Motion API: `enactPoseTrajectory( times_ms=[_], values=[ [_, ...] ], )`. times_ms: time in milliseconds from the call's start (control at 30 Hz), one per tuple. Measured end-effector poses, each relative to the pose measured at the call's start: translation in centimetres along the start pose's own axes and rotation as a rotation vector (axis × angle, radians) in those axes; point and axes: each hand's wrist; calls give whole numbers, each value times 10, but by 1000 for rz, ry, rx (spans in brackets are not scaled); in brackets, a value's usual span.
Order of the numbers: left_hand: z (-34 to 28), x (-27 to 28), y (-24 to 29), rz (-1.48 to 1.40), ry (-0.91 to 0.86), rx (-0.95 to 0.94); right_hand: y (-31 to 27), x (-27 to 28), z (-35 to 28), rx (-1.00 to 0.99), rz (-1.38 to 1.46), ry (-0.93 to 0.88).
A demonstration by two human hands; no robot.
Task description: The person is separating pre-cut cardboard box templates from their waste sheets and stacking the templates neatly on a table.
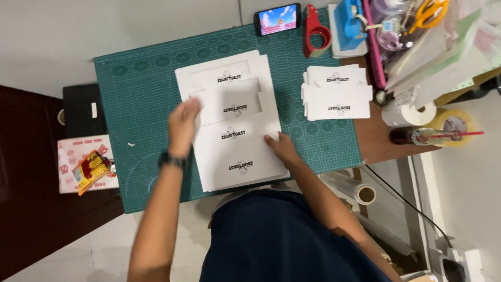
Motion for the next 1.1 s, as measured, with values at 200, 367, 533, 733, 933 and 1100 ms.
enactPoseTrajectory(
  times_ms=[200, 367, 533, 733, 933, 1100],
  values=[
    [-102, 62, -98, 504, 17, 280, -4, 7, 1, -52, 66, -42],
    [-131, 52, -123, 437, -75, 451, -37, 20, -30, -178, 211, -51],
    [-129, 55, -40, 410, -133, 576, -58, 19, -51, -99, 169, -57],
    [-130, 62, -35, 346, -148, 580, -8, 19, -14, 36, -10, 23],
    [-132, 73, -30, 335, -137, 579, -71, 43, -98, 121, -130, 23],
    [-142, 87, -9, 304, -272, 483, -96, 57, -134, 199, -325, -137]
  ],
)
Point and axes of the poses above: each hand's wrist, its own z-axis towards the middle knuckle, its own x-axis out of the back of the hand, y = z × x, and after that the axes turned 12 degrees about y, right-handed
